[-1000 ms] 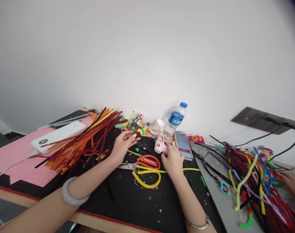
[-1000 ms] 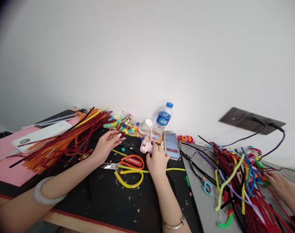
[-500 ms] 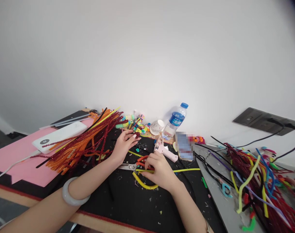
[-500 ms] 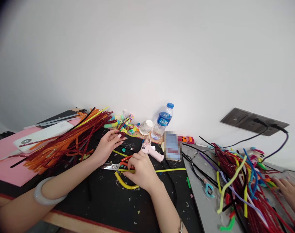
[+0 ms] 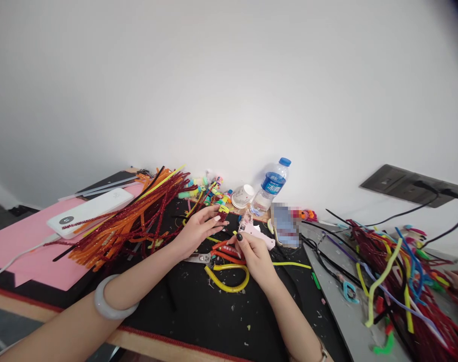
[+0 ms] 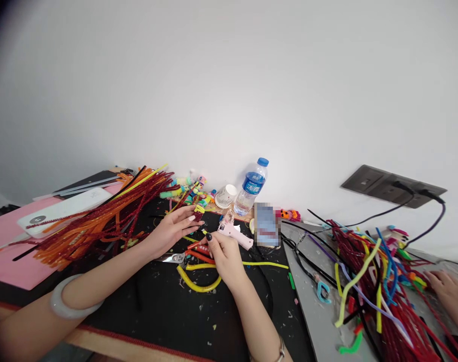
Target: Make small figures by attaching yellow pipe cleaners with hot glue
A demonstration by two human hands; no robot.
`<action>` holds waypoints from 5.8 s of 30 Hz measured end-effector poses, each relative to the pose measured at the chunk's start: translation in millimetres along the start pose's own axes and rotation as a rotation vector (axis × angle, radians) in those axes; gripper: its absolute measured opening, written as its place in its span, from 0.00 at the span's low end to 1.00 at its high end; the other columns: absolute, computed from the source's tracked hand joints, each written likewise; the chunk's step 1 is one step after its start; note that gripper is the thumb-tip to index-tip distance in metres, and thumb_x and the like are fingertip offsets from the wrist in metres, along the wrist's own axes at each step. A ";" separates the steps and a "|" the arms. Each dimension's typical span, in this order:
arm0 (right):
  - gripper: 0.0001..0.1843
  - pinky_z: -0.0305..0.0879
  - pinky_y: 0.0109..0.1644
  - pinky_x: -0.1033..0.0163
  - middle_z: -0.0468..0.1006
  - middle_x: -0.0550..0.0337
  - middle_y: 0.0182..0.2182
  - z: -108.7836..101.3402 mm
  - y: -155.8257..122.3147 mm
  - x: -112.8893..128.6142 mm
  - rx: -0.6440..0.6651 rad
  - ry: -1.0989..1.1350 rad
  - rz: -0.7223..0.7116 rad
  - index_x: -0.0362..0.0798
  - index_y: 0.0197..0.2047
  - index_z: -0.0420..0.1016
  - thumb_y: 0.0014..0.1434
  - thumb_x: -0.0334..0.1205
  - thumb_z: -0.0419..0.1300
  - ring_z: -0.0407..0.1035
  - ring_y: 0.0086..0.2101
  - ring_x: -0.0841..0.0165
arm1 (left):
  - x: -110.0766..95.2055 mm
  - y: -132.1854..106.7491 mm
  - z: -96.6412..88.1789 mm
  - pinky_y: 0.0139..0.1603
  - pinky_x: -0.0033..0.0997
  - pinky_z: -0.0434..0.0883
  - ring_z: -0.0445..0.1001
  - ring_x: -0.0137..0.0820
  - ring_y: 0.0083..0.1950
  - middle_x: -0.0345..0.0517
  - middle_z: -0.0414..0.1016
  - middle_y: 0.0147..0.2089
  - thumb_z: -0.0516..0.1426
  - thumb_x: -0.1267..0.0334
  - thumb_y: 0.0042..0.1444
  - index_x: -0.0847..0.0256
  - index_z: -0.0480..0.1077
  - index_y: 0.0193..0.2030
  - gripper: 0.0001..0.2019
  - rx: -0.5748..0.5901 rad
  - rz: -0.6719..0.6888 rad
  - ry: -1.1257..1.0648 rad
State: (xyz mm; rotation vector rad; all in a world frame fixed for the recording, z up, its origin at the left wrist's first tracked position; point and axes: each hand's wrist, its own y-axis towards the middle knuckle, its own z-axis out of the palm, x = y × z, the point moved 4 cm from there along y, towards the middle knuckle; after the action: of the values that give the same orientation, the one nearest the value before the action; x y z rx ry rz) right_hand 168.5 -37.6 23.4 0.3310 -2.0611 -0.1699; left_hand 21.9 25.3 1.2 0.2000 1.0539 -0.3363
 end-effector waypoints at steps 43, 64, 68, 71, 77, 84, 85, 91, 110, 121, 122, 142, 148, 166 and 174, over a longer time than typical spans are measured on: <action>0.14 0.49 0.26 0.68 0.61 0.67 0.18 -6.5 -0.9 -5.2 -0.225 -0.154 0.056 0.46 0.23 0.61 0.59 0.40 0.49 0.54 0.21 0.74 | 1.4 -9.7 17.3 0.50 0.38 0.68 0.74 0.36 0.45 0.49 0.75 0.44 0.60 0.62 0.49 0.63 0.66 0.46 0.17 0.230 -0.037 0.230; 0.14 0.47 0.23 0.67 0.58 0.68 0.16 -1.1 -4.1 -3.4 -0.260 -0.199 0.035 0.46 0.23 0.61 0.59 0.40 0.48 0.51 0.19 0.75 | 2.6 -8.7 16.6 0.47 0.37 0.70 0.75 0.33 0.41 0.44 0.75 0.39 0.61 0.62 0.46 0.63 0.67 0.37 0.12 0.185 0.010 0.292; 0.14 0.48 0.24 0.67 0.59 0.67 0.16 -0.4 -4.3 -1.4 -0.250 -0.201 0.028 0.46 0.23 0.61 0.59 0.40 0.48 0.53 0.19 0.74 | 1.5 -9.0 17.3 0.46 0.37 0.70 0.74 0.32 0.40 0.44 0.74 0.39 0.61 0.62 0.46 0.64 0.68 0.36 0.11 0.181 0.014 0.295; 0.14 0.50 0.25 0.67 0.61 0.66 0.17 0.1 -4.4 0.1 -0.234 -0.202 0.018 0.46 0.24 0.62 0.60 0.40 0.48 0.54 0.20 0.74 | 1.3 -9.2 16.8 0.45 0.37 0.70 0.74 0.32 0.40 0.45 0.74 0.38 0.60 0.61 0.47 0.64 0.68 0.36 0.12 0.187 0.010 0.291; 0.13 0.49 0.25 0.67 0.59 0.67 0.17 -1.5 -4.5 1.4 -0.191 -0.184 0.019 0.47 0.27 0.62 0.61 0.41 0.47 0.54 0.20 0.73 | 1.3 -8.8 15.1 0.45 0.38 0.71 0.74 0.33 0.40 0.46 0.74 0.39 0.60 0.60 0.48 0.64 0.68 0.37 0.12 0.192 -0.010 0.270; 0.11 0.49 0.26 0.67 0.60 0.67 0.18 -9.6 -4.4 4.5 -0.200 -0.279 -0.031 0.47 0.28 0.62 0.60 0.40 0.47 0.55 0.21 0.73 | 1.6 -7.3 9.7 0.45 0.36 0.71 0.76 0.33 0.39 0.46 0.75 0.40 0.61 0.61 0.47 0.64 0.68 0.39 0.13 0.141 -0.069 0.142; 0.11 0.49 0.27 0.67 0.60 0.67 0.18 -10.7 -4.3 5.0 -0.204 -0.302 -0.042 0.47 0.27 0.61 0.60 0.39 0.47 0.55 0.21 0.73 | 2.1 -7.2 8.9 0.44 0.35 0.71 0.76 0.33 0.38 0.45 0.75 0.40 0.61 0.61 0.47 0.63 0.68 0.39 0.13 0.135 -0.085 0.110; 0.10 0.51 0.28 0.67 0.62 0.66 0.20 -13.4 -3.4 5.6 -0.208 -0.340 -0.072 0.48 0.28 0.61 0.60 0.38 0.46 0.56 0.23 0.72 | 7.1 -7.5 8.7 0.45 0.30 0.71 0.76 0.31 0.39 0.46 0.76 0.41 0.61 0.63 0.49 0.62 0.69 0.43 0.14 0.169 -0.184 -0.007; 0.10 0.52 0.30 0.67 0.64 0.64 0.22 -13.2 -3.7 5.4 -0.183 -0.333 -0.071 0.48 0.29 0.61 0.61 0.39 0.45 0.58 0.25 0.71 | 9.9 -11.7 11.5 0.41 0.27 0.71 0.76 0.27 0.36 0.44 0.75 0.37 0.60 0.66 0.49 0.59 0.69 0.43 0.13 0.226 -0.304 -0.158; 0.10 0.52 0.30 0.66 0.64 0.64 0.23 -9.6 -4.2 6.1 -0.170 -0.305 -0.091 0.48 0.30 0.60 0.62 0.39 0.45 0.59 0.25 0.70 | 10.5 -17.2 12.4 0.39 0.23 0.70 0.76 0.25 0.34 0.43 0.75 0.38 0.60 0.68 0.49 0.58 0.68 0.43 0.13 0.309 -0.385 -0.211; 0.10 0.52 0.31 0.66 0.64 0.64 0.23 -9.2 -4.3 5.9 -0.165 -0.306 -0.088 0.48 0.30 0.60 0.62 0.39 0.45 0.59 0.26 0.70 | 10.7 -17.5 12.3 0.38 0.23 0.70 0.76 0.25 0.34 0.44 0.75 0.38 0.60 0.67 0.50 0.58 0.68 0.44 0.13 0.317 -0.390 -0.214; 0.08 0.54 0.32 0.66 0.64 0.63 0.25 -5.8 -3.9 -2.0 -0.171 -0.275 -0.121 0.48 0.33 0.62 0.62 0.39 0.45 0.59 0.27 0.70 | 8.9 -15.6 11.0 0.38 0.23 0.71 0.77 0.27 0.35 0.45 0.75 0.35 0.58 0.70 0.52 0.60 0.67 0.43 0.11 0.330 -0.394 -0.294; 0.09 0.54 0.32 0.66 0.64 0.63 0.25 -4.4 -3.1 -1.4 -0.152 -0.253 -0.141 0.47 0.31 0.62 0.62 0.38 0.46 0.59 0.27 0.70 | 9.9 -14.4 9.8 0.39 0.23 0.71 0.77 0.28 0.36 0.45 0.75 0.36 0.58 0.70 0.51 0.60 0.68 0.44 0.12 0.316 -0.391 -0.292; 0.14 0.54 0.33 0.65 0.63 0.62 0.25 1.0 -1.2 3.1 -0.045 -0.176 -0.187 0.48 0.28 0.60 0.64 0.39 0.44 0.59 0.28 0.70 | 8.9 -16.1 10.8 0.36 0.23 0.71 0.76 0.26 0.33 0.43 0.74 0.35 0.58 0.69 0.52 0.59 0.68 0.44 0.12 0.391 -0.411 -0.285; 0.14 0.54 0.32 0.65 0.63 0.62 0.24 2.1 -0.9 2.2 -0.043 -0.168 -0.199 0.47 0.27 0.61 0.64 0.39 0.43 0.59 0.28 0.70 | 8.8 -16.9 11.6 0.36 0.22 0.71 0.76 0.25 0.33 0.43 0.74 0.35 0.57 0.69 0.53 0.60 0.68 0.44 0.11 0.420 -0.424 -0.278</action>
State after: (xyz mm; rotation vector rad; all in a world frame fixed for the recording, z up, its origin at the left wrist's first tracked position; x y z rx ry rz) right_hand 165.8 -39.1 24.0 0.5107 -2.1846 -0.3734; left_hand 29.1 4.2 -1.0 0.2951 0.7340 -0.9446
